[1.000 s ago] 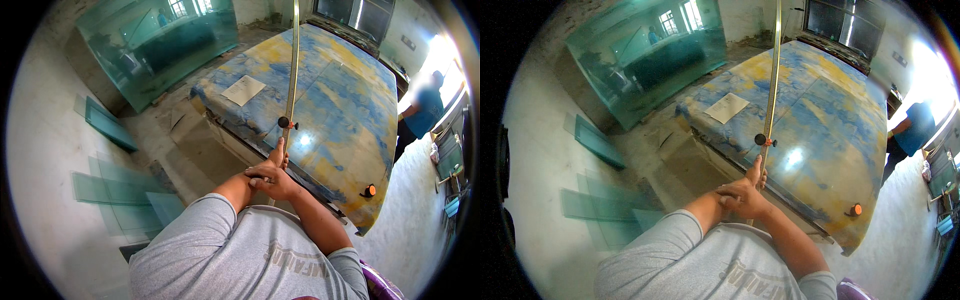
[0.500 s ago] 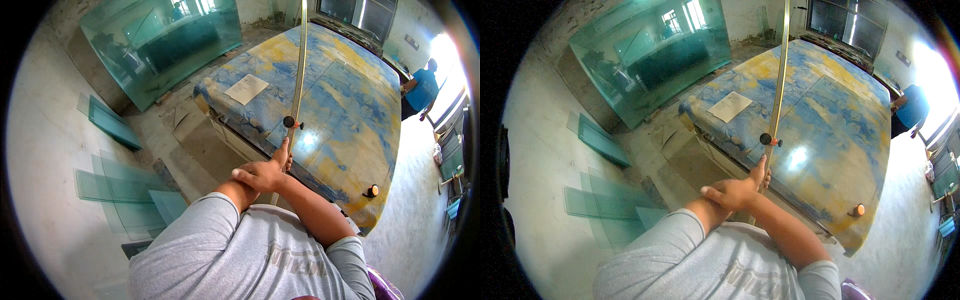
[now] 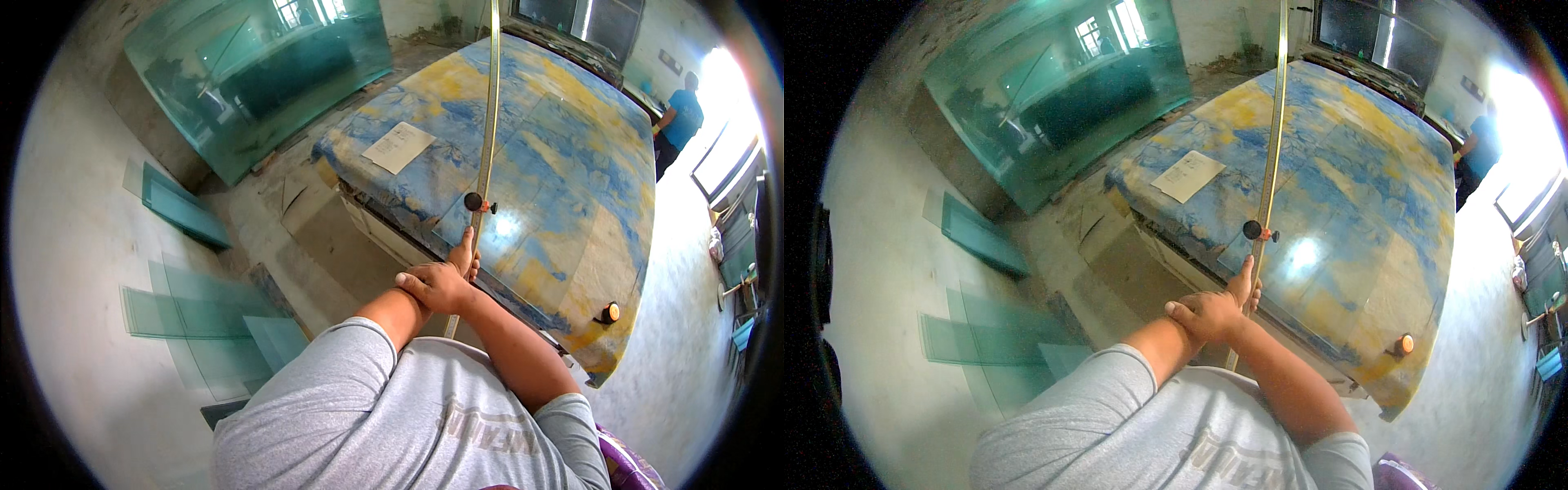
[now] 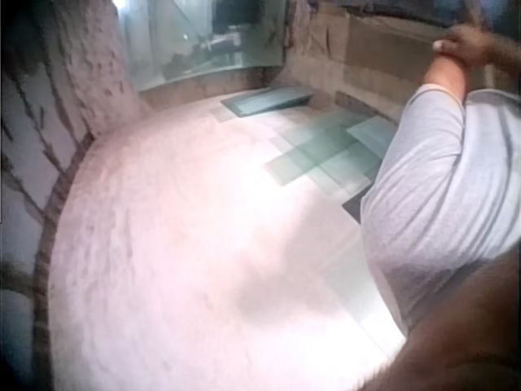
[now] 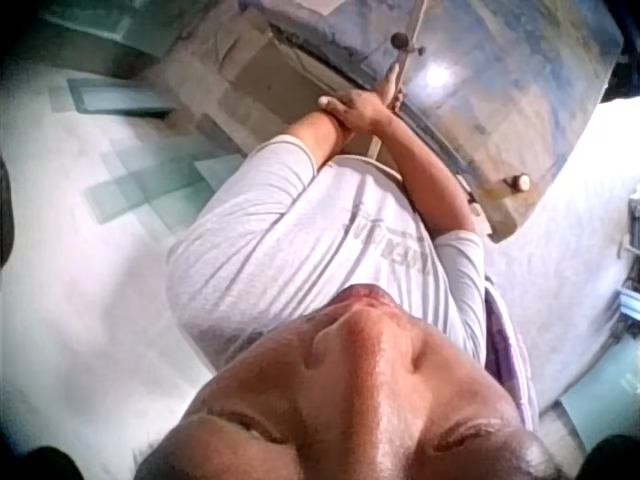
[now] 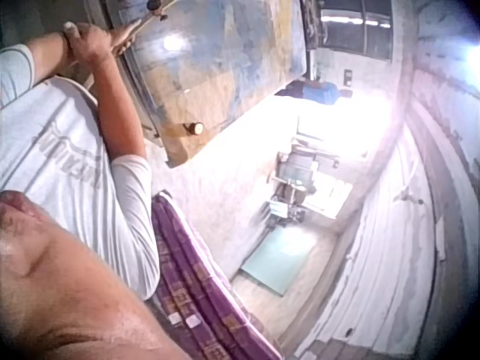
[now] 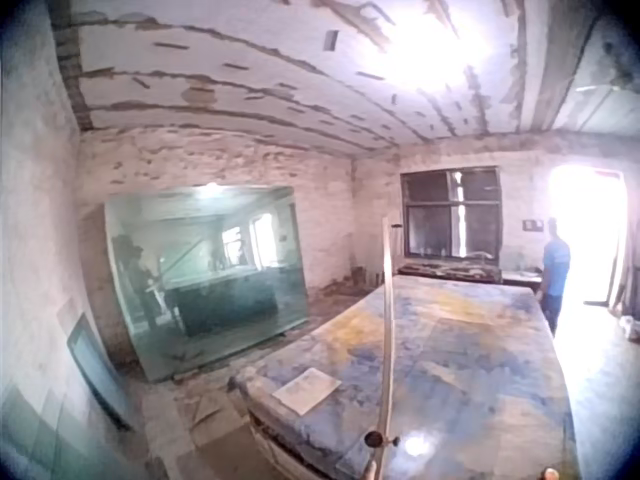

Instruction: The person measures a large sheet of glass on a workbench using a metal measuring tool and a tape measure. They adjust the tool to mark dimensions and reposition the glass with assistance from another worker.

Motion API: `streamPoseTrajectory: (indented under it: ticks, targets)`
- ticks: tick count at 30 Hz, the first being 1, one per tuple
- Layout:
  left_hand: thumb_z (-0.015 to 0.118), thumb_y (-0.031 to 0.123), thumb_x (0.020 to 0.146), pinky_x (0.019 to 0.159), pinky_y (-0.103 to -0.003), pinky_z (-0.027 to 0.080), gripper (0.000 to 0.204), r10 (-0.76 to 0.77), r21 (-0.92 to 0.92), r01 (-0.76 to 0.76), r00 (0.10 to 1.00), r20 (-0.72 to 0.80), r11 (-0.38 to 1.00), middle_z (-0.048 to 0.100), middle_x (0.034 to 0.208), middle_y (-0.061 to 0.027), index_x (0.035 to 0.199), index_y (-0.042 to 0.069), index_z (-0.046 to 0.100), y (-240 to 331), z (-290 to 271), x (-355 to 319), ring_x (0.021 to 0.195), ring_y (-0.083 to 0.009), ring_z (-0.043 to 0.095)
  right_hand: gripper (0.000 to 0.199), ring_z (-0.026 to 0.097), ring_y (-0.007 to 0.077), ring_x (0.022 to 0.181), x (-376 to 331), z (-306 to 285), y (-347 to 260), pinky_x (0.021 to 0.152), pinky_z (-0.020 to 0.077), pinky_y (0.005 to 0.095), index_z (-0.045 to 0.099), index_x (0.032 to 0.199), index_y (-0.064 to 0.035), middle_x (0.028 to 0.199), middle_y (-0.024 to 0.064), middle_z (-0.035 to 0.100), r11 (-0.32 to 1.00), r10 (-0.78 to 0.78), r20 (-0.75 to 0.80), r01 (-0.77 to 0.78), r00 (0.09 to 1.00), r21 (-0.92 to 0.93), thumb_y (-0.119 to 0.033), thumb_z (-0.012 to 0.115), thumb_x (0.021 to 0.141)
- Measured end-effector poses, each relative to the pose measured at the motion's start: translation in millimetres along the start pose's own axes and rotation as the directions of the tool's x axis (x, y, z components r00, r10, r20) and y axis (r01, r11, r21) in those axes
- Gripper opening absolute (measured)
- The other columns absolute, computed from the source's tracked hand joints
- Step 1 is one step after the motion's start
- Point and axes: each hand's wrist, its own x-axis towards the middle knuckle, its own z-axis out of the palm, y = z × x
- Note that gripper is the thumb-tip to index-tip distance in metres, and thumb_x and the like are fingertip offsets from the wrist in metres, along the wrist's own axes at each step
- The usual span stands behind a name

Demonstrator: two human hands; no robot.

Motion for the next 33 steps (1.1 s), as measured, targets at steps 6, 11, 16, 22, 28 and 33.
streamPoseTrajectory:
  ticks: [6, 11, 16, 22, 28, 33]
  targets:
    - [0.035, 0.085, 0.093, 0.052, -0.038, 0.047, 0.078, 0.028, -0.030, -0.029, 0.998, -0.052, 0.999, 0.051, 0.060, -0.0021, 0.080, 0.010, 0.054, 5, -3, 5, 0.051, -0.0184, 0.051, 0.058, 0.066, 0.0398, 0.110, -2, 1, 0, 0.100, 0.0471, 0.0475, 0.073, 0.111, -0.0027, 0.112, 0.0210, 0.072, 0.996, -0.091, -0.109, 0.093, 0.990, 0.018, -0.052, 0.044, 0.105]
    - [0.035, 0.084, 0.093, 0.051, -0.037, 0.047, 0.076, 0.021, -0.003, -0.022, 1.000, -0.020, 1.000, 0.051, 0.060, -0.0015, 0.078, 0.012, 0.053, 10, 7, 11, 0.049, -0.0174, 0.050, 0.052, 0.066, 0.0383, 0.108, -5, -4, 6, 0.098, 0.0483, 0.0468, 0.073, 0.109, -0.0019, 0.107, 0.0199, 0.073, 0.993, -0.099, -0.153, 0.108, 0.983, 0.047, -0.048, 0.049, 0.104]
    - [0.036, 0.087, 0.091, 0.046, -0.037, 0.039, 0.078, 0.055, -0.032, -0.056, 0.997, -0.049, 0.998, 0.045, 0.057, -0.0003, 0.075, 0.011, 0.049, 16, 8, 7, 0.044, -0.0171, 0.039, 0.051, 0.067, 0.0386, 0.104, -1, -4, 3, 0.095, 0.0495, 0.0472, 0.074, 0.106, -0.0023, 0.104, 0.0195, 0.073, 0.988, -0.152, -0.148, 0.150, 0.977, -0.029, -0.048, 0.051, 0.104]
    - [0.036, 0.087, 0.091, 0.045, -0.036, 0.040, 0.078, 0.078, -0.052, -0.081, 0.995, -0.060, 0.995, 0.046, 0.057, -0.0004, 0.077, 0.011, 0.050, 18, -2, 12, 0.043, -0.0171, 0.041, 0.052, 0.068, 0.0385, 0.103, 3, -2, -5, 0.095, 0.0496, 0.0471, 0.074, 0.107, -0.0027, 0.104, 0.0199, 0.073, 0.982, -0.189, -0.143, 0.187, 0.972, -0.022, -0.049, 0.051, 0.103]
    - [0.035, 0.088, 0.090, 0.043, -0.033, 0.034, 0.075, 0.106, -0.043, -0.109, 0.992, -0.067, 0.993, 0.040, 0.055, 0.0026, 0.070, 0.016, 0.044, 18, 10, -3, 0.042, -0.0143, 0.035, 0.058, 0.067, 0.0394, 0.109, 4, 7, 16, 0.100, 0.0470, 0.0493, 0.074, 0.115, -0.0038, 0.111, 0.0210, 0.073, 0.989, -0.120, -0.142, 0.106, 0.982, -0.104, -0.054, 0.047, 0.104]
    - [0.033, 0.083, 0.095, 0.050, -0.035, 0.040, 0.071, 0.101, -0.082, -0.103, 0.995, -0.023, 0.991, 0.040, 0.058, 0.0022, 0.076, 0.016, 0.044, 15, -26, 8, 0.051, -0.0154, 0.041, 0.045, 0.067, 0.0396, 0.103, 13, 14, -5, 0.096, 0.0497, 0.0491, 0.074, 0.107, -0.0040, 0.104, 0.0207, 0.072, 0.986, -0.143, -0.189, 0.124, 0.971, -0.108, -0.044, 0.055, 0.103]
